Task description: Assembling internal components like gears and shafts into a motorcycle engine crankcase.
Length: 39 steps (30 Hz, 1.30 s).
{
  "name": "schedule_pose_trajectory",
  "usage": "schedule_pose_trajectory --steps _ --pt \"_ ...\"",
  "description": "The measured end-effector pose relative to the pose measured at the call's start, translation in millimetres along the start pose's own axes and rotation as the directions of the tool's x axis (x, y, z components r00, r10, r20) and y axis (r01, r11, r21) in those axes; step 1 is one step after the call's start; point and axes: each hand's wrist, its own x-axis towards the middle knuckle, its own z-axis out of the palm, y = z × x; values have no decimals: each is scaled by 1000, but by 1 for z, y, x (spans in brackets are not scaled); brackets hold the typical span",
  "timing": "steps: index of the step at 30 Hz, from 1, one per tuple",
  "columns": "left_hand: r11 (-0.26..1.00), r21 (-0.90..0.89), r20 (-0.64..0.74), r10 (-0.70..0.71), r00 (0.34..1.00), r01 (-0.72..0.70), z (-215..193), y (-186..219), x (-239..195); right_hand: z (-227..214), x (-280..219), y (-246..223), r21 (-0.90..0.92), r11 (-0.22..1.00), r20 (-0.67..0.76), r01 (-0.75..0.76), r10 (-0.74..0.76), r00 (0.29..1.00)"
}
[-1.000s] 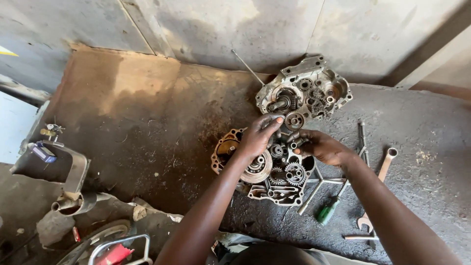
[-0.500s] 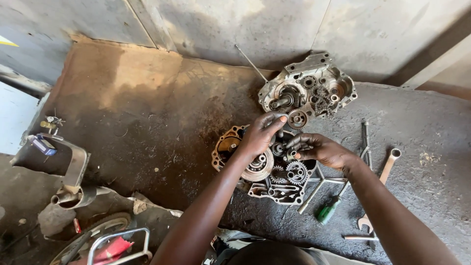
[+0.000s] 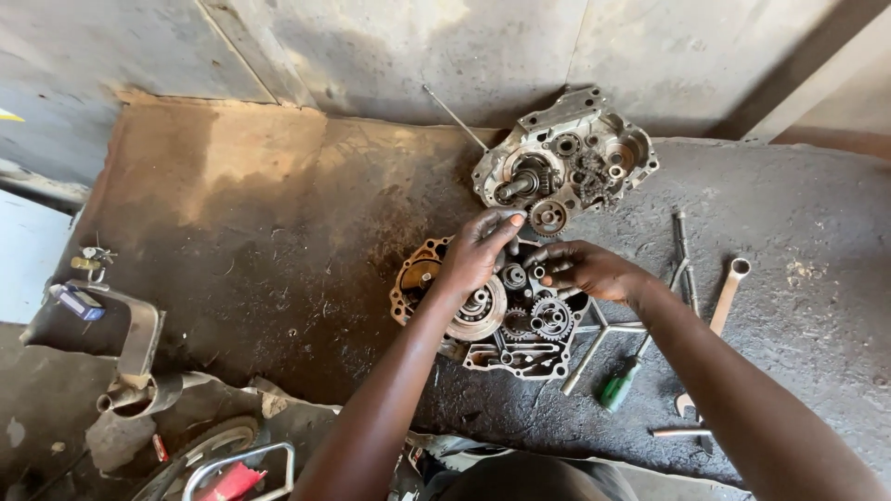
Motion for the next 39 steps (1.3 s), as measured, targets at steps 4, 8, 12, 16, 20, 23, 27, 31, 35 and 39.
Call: schedule_pose_trajectory --steps 4,8,12,16,20,23,27,31,35,39 --pt "1000 -8 -2 -5 1000 5 1 -2 0 -1 5 8 -2 1000 -3 -10 10 1000" --pt "999 -28 24 27 999 -27 -2 -9 4 -2 5 20 -77 996 -11 -34 34 999" --pt "999 -25 29 47 998 -46 -5 -26 13 -2 3 16 -52 998 -13 -44 43 999" --pt "998 -44 42 40 998 -38 -5 -24 13 -6 -1 11 -10 1000 -18 -27 27 999" --pt "999 -22 64 44 997 -42 -7 -29 16 -1 4 16 -90 995 -28 32 -35 999" --pt "999 -20 59 37 998 -36 -6 -27 12 -1 -3 19 -61 998 -78 -16 11 997" --pt "999 -11 43 51 998 -51 -6 -26 13 2 -3 25 -167 985 -174 -51 22 985" --pt "998 2 69 57 996 -57 -4 -23 12 7 14 37 -341 939 -147 -34 -18 989" --pt "998 -43 48 56 997 -54 -6 -28 15 6 21 45 -474 880 -66 -6 -28 997" --pt "997 -52 45 58 997 -55 -6 -33 17 25 -30 -28 -486 874 -49 -14 -12 999"
